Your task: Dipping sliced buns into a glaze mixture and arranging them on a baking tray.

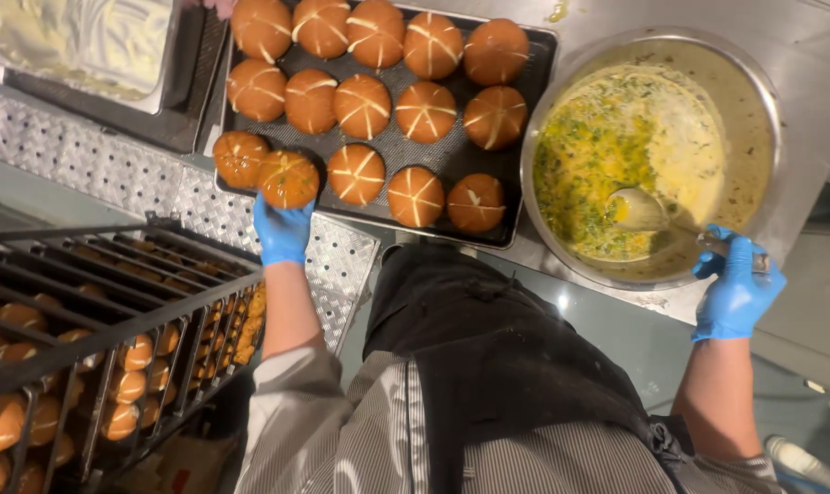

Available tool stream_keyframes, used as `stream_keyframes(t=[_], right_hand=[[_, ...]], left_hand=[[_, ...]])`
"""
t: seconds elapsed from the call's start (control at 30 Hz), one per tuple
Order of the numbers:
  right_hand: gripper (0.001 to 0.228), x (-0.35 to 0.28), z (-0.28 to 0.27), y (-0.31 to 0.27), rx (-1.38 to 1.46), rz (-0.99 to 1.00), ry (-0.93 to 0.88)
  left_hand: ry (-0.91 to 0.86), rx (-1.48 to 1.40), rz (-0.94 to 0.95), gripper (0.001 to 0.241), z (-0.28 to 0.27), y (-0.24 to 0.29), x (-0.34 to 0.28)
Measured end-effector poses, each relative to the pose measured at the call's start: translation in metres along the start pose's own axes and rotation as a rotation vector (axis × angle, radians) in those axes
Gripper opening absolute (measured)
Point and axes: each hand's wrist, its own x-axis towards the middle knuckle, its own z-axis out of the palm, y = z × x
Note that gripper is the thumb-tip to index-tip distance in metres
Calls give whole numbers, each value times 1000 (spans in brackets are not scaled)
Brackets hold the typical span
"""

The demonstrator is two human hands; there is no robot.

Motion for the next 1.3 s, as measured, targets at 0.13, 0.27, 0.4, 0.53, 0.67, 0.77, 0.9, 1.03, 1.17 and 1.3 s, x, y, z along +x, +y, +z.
stream_keyframes(t=[0.13,0.27,0.4,0.53,0.67,0.77,0.9,1.03,1.17,1.3], right_hand=[[24,4,12,-3,-11,-20,-23],[24,3,11,4,-25,5,-29],[24,4,17,-2,-52,-13,10],[26,-1,22,11,-78,-13,63],[30,-5,50,38,-98,8,-16],[30,-9,72,39,-15,28,-37],[31,-11,81,19,91,90,-89],[30,-18,66,8,137,208,-101],[29,-14,30,10,7,49,-36],[23,-12,5,26,-219,-12,77]], left_hand=[[18,-35,-39,51,-20,2,34],[103,10,-101,51,-58,9,62],[419,198,-12,51,-6,13,16],[395,343,-48,48,11,-35,-25],[269,555,-115,40,6,-58,-10],[254,516,-216,37,2,-61,14],[282,360,-380,32,-32,-61,40],[295,377,-383,26,-60,-69,61],[223,387,-364,24,-47,-75,61],[264,464,-292,43,2,-85,45]])
